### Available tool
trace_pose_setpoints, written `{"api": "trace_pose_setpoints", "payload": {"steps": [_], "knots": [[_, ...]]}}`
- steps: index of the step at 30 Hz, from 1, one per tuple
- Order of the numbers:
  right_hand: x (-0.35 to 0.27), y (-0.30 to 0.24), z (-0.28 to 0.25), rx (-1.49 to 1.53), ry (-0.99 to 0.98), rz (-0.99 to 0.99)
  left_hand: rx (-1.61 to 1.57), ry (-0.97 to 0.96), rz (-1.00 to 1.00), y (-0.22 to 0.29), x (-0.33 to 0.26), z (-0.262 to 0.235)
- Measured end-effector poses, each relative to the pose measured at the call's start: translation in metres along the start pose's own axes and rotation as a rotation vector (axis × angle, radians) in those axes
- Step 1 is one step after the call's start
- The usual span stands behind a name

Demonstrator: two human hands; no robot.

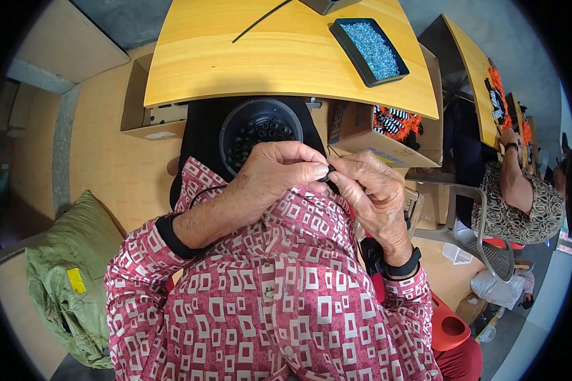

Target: The person assembles wires or connectors into black plastic housings by hand at a factory workstation.

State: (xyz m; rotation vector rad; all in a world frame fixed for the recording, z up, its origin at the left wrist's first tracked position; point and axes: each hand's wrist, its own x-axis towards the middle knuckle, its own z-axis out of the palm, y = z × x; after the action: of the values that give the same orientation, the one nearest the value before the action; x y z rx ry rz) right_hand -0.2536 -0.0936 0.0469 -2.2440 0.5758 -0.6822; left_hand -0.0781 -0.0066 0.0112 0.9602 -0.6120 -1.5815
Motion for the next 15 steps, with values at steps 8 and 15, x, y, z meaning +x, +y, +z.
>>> {"api": "trace_pose_setpoints", "payload": {"steps": [8, 15], "knots": [[0.0, -0.004, -0.005, 0.138, 0.016, 0.076, 0.006, -0.005, -0.012, 0.005, -0.006, 0.003], [-0.001, -0.011, 0.0, 0.219, 0.068, 0.147, -0.048, -0.005, 0.039, 0.002, -0.007, 0.004]]}}
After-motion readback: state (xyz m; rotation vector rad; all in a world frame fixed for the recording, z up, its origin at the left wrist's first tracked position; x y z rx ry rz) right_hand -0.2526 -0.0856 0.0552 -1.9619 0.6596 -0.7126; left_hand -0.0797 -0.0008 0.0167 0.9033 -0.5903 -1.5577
